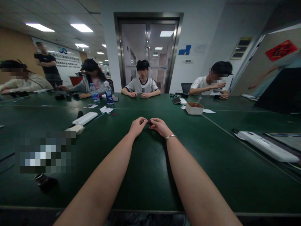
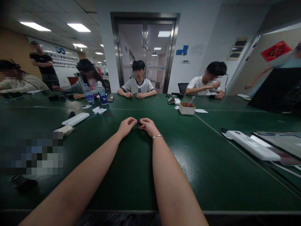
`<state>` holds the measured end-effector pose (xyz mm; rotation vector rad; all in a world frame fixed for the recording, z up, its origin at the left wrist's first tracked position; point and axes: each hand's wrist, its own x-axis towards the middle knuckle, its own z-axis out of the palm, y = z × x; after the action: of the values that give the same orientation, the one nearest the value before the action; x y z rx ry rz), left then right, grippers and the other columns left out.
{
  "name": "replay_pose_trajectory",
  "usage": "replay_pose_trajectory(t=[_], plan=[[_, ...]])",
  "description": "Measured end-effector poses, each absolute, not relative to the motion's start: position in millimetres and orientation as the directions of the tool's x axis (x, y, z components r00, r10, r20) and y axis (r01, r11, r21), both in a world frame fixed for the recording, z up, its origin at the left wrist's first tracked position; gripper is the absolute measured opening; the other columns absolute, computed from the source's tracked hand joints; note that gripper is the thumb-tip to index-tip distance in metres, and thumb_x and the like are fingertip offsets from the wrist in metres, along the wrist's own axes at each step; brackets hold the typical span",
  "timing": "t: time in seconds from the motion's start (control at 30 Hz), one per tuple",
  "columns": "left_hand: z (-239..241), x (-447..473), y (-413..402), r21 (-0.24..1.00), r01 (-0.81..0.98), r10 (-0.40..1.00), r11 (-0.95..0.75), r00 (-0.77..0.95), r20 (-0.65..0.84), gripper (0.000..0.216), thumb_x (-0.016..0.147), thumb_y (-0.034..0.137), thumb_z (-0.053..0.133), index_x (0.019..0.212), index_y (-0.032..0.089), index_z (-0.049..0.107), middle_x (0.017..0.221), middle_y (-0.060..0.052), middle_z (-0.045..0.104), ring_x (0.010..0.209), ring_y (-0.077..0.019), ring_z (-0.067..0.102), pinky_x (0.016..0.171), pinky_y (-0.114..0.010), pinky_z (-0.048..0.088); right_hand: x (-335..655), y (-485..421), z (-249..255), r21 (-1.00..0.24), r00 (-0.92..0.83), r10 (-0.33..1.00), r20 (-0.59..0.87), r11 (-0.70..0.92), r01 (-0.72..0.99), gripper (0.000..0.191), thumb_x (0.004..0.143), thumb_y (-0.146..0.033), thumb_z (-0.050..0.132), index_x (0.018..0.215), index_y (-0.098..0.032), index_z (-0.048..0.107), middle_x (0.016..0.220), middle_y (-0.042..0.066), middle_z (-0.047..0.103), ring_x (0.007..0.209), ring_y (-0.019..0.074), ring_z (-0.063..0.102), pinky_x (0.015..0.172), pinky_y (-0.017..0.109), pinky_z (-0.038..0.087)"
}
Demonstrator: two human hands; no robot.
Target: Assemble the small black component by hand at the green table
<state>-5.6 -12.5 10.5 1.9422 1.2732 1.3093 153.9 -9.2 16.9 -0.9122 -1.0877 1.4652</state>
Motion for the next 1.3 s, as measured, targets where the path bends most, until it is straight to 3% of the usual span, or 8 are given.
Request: replay_pose_trajectory(t=[0.3, 0.6, 1.0, 1.3], plan=[[9.8, -5.3, -10.0, 0.834, 0.343, 0.900, -0.432, 0.110, 0.421, 0.022, 0.072, 0.031, 0.064, 0.089, 0.016, 0.066, 0.081, -0.005, 0.069, 0.073, -0.0145, 0.062, 0.070, -0.027, 0.048, 153.8, -8.8, 16.7, -0.954, -0.155, 0.988, 0.003, -0.044, -0.295, 0.005, 0.083, -0.009, 0.057, 0.083, -0.014, 0.057, 0.057, -0.001, 0.061, 0.042, 0.0059, 0.054, 0.060, 0.025, 0.056], [4.9, -7.1, -2.9, 0.880, 0.298, 0.928, -0.370, 0.088, 0.361, 0.026, 0.071, 0.036, 0.064, 0.087, 0.015, 0.067, 0.078, -0.007, 0.068, 0.071, -0.0157, 0.062, 0.067, -0.028, 0.048, 153.7, -9.0, 16.5, -0.957, -0.159, 0.987, 0.012, -0.035, -0.289, 0.007, 0.081, -0.008, 0.058, 0.082, -0.015, 0.058, 0.057, -0.003, 0.058, 0.042, 0.0057, 0.054, 0.059, 0.024, 0.055], [2.5, -7.6, 1.0, 0.915, 0.293, 0.960, -0.276, 0.046, 0.275, 0.034, 0.075, 0.050, 0.057, 0.076, 0.016, 0.061, 0.070, -0.005, 0.067, 0.063, -0.0147, 0.062, 0.060, -0.026, 0.046, 155.7, -8.9, 14.2, -0.960, -0.229, 0.971, 0.072, 0.005, -0.281, 0.020, 0.073, -0.005, 0.063, 0.090, -0.015, 0.063, 0.076, 0.001, 0.065, 0.058, 0.0087, 0.063, 0.064, 0.023, 0.055], [6.3, -7.4, -3.9, 0.902, 0.323, 0.956, -0.287, 0.038, 0.290, 0.039, 0.072, 0.056, 0.057, 0.075, 0.017, 0.060, 0.069, -0.003, 0.065, 0.065, -0.0146, 0.060, 0.058, -0.024, 0.043, 154.3, -11.2, 16.6, -0.977, -0.261, 0.962, 0.082, 0.025, -0.213, 0.023, 0.069, -0.008, 0.068, 0.089, -0.016, 0.061, 0.080, 0.001, 0.066, 0.061, 0.0087, 0.063, 0.065, 0.024, 0.055]])
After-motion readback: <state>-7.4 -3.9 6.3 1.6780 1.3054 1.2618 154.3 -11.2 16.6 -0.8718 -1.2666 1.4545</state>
